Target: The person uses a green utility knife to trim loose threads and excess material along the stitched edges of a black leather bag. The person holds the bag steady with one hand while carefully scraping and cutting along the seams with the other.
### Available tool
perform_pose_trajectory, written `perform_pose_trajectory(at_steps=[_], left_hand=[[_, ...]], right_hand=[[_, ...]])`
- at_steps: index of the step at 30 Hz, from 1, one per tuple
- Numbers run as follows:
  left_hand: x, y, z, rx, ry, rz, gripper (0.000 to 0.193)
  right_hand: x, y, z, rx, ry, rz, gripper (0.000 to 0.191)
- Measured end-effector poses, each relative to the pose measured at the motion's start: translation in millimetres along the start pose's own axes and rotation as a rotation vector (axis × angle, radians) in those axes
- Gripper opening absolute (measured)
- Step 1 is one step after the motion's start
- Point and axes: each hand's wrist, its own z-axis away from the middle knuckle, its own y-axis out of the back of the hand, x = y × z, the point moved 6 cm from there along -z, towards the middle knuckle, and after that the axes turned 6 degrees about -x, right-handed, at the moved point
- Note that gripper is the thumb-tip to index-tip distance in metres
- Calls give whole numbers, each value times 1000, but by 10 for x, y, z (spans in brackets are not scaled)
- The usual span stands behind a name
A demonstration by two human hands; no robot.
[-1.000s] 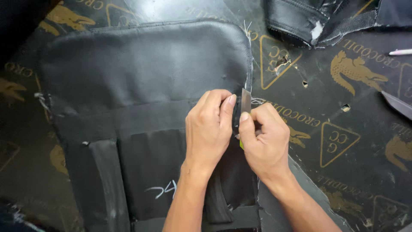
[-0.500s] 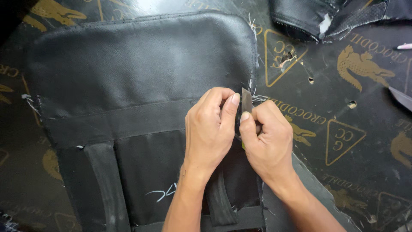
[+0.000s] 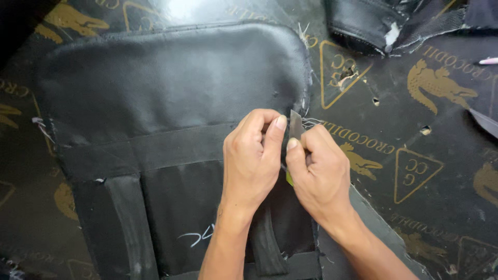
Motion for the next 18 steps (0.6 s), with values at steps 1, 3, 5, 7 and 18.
perform_pose_trajectory(at_steps=[1,3,5,7,18], left_hand=[[-9,5,7,1,5,7,14],[-28,4,13,6,10,52,15],[-75,44,33,42,52,141,16],[-144,87,19,100,99,289,17],[72,-63,67,100,-228,-259,7]], right_hand=[[-2,-10,-7,7,9,6,21],[20,-7,3,5,4,4,21],[57,1,36,-8,-18,-18,20],[116,7,51,-5,-44,-53,26],[407,154,20,43,-217,-647,14]])
